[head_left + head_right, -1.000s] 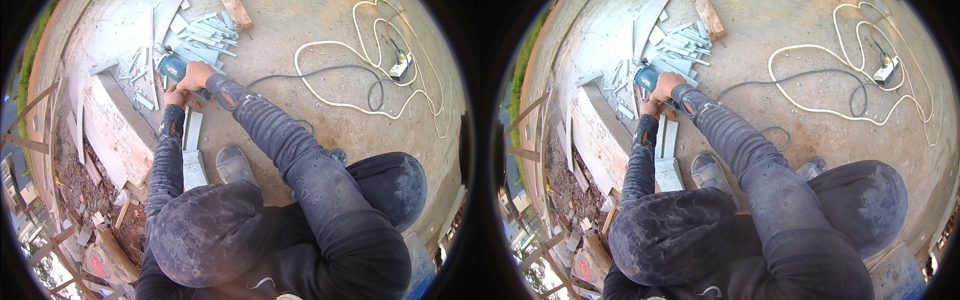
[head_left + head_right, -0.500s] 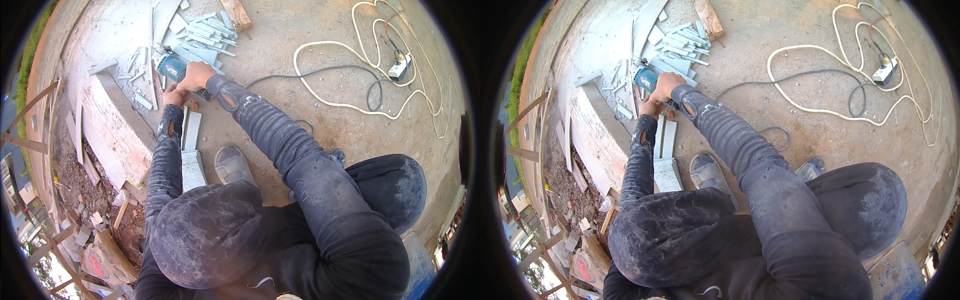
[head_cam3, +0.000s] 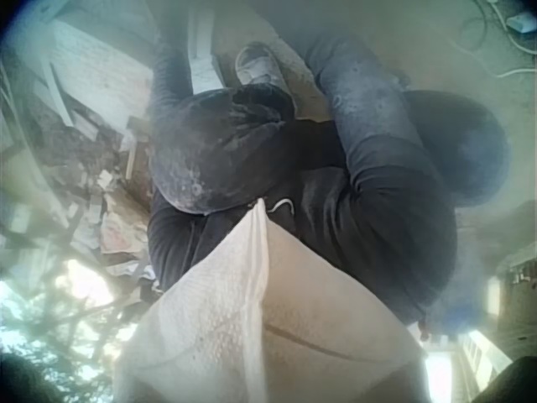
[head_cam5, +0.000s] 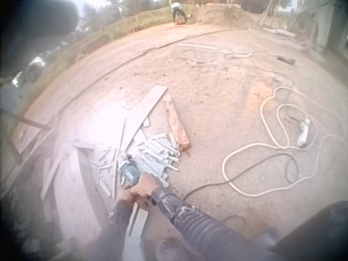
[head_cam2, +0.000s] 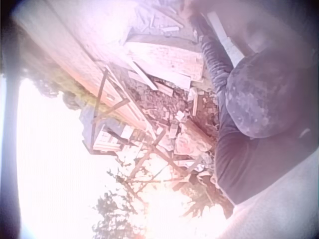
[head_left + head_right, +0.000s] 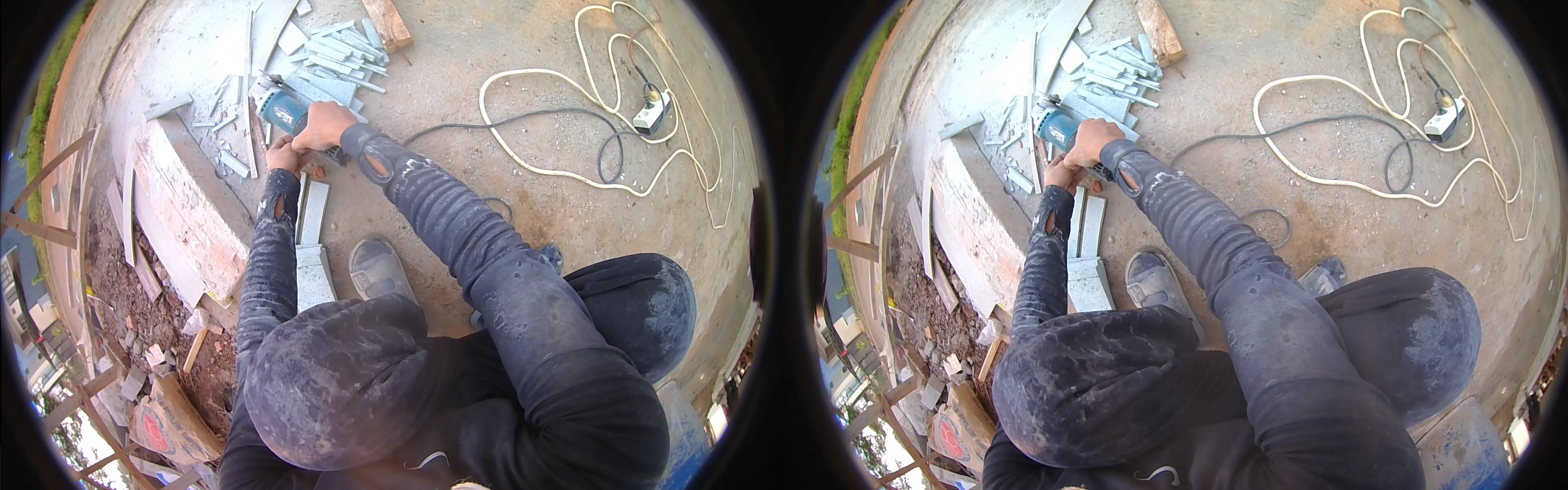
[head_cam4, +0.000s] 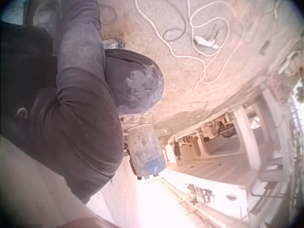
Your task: The person positions stone tiles on the ground and cuts them using an angle grinder, handling the tiles one at a time.
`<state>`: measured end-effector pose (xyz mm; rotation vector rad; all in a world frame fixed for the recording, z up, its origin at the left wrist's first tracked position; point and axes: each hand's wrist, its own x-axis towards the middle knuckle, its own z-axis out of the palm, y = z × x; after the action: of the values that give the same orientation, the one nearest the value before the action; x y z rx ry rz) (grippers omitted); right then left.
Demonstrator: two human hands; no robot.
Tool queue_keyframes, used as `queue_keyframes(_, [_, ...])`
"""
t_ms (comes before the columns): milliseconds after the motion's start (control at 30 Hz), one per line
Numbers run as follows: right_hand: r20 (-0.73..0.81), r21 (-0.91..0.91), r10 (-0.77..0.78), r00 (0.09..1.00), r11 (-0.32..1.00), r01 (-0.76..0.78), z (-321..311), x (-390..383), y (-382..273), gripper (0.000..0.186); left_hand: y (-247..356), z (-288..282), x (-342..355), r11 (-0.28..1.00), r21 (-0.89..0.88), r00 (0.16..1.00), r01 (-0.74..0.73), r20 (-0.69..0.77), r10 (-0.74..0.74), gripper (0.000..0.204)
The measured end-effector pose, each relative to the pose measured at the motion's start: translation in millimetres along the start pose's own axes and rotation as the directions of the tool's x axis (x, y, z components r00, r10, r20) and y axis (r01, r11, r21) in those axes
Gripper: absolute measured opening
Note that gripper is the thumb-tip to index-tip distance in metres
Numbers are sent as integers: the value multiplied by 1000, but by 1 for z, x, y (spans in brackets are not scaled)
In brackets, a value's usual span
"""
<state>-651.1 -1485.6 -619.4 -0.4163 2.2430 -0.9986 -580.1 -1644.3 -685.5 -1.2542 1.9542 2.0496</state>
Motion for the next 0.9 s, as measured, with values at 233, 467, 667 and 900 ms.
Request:
queue_keyframes(233, [20, 11, 6, 1000, 1000, -6, -2, -3, 0, 60, 1, 2, -4, 1000, -3, 1000, -6, -27, 6, 21])
queue_keyframes(467, [12, 19, 5, 1000, 1000, -5, -1, -6, 2, 61, 1, 1, -3, 1000, 15, 1000, -4, -19, 5, 10])
queue_keyframes(667, [21, 3, -2, 1000, 1000, 2, 1, -4, 4, 62, -1, 0, 0, 1000, 6, 999, -10, -33, 11, 8])
queue_keyframes(900, [-13, 14, -2, 1000, 1000, 2, 4, -6, 7, 64, -4, -2, 4, 1000, 17, 999, -8, -52, 9, 9])
